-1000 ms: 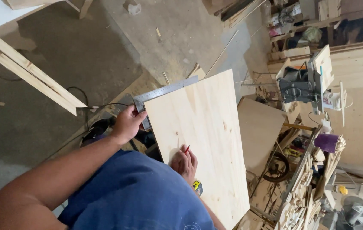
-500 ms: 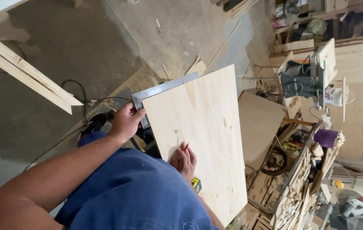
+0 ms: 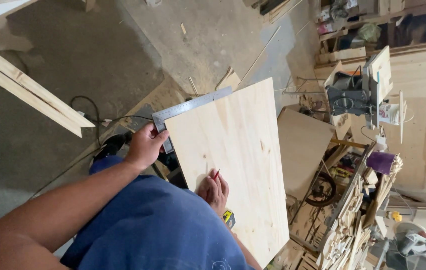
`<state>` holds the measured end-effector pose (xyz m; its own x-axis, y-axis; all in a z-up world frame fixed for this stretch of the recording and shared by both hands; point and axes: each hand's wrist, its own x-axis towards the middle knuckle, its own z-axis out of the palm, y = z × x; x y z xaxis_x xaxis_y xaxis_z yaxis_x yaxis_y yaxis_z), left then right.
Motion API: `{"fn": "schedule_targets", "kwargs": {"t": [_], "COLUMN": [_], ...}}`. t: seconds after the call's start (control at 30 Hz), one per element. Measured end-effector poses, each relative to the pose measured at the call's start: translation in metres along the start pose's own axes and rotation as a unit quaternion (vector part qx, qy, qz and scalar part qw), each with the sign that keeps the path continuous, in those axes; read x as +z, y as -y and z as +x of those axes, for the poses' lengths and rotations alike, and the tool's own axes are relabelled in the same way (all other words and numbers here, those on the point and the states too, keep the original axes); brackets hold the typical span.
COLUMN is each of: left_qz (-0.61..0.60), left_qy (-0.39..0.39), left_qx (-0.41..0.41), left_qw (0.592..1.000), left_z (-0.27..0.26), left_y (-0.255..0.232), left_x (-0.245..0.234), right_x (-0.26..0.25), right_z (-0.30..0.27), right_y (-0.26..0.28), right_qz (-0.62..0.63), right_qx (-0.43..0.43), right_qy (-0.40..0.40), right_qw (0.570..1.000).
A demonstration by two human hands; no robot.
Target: Measuring, marking, and aligning a wooden board on a table saw for cutting.
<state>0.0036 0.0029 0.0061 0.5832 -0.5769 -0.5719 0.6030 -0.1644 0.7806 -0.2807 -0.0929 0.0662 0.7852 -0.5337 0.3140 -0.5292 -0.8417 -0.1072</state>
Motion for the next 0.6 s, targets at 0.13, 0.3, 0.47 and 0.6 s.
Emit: {"fn": "schedule_targets", "kwargs": {"t": [0.13, 0.3, 0.47, 0.6], "left_qz": [-0.029, -0.040, -0.043, -0.047], "left_qy": [-0.007, -0.009, -0.006, -0.001], "left_qx": [0.007, 0.002, -0.001, -0.001], "left_qw": [1.000, 0.999, 0.999, 0.999], "left_z": [0.005, 0.000, 0.001, 0.001], "left_y": [0.013, 0.003, 0.008, 0.008], "left_x": [0.004, 0.005, 0.004, 0.002], "right_x": [0.006, 0.007, 0.000, 0.000], "right_z": [-0.008, -0.009, -0.004, -0.003], "right_y": [-0.010, -0.011, -0.005, -0.002], "right_qz": [0.003, 0.007, 0.014, 0.018], "right_qx": [-0.010, -0.005, -0.004, -0.002], "right_qy": [0.011, 0.012, 0.016, 0.021], "right_qw": [1.000, 1.000, 1.000, 1.000]}}
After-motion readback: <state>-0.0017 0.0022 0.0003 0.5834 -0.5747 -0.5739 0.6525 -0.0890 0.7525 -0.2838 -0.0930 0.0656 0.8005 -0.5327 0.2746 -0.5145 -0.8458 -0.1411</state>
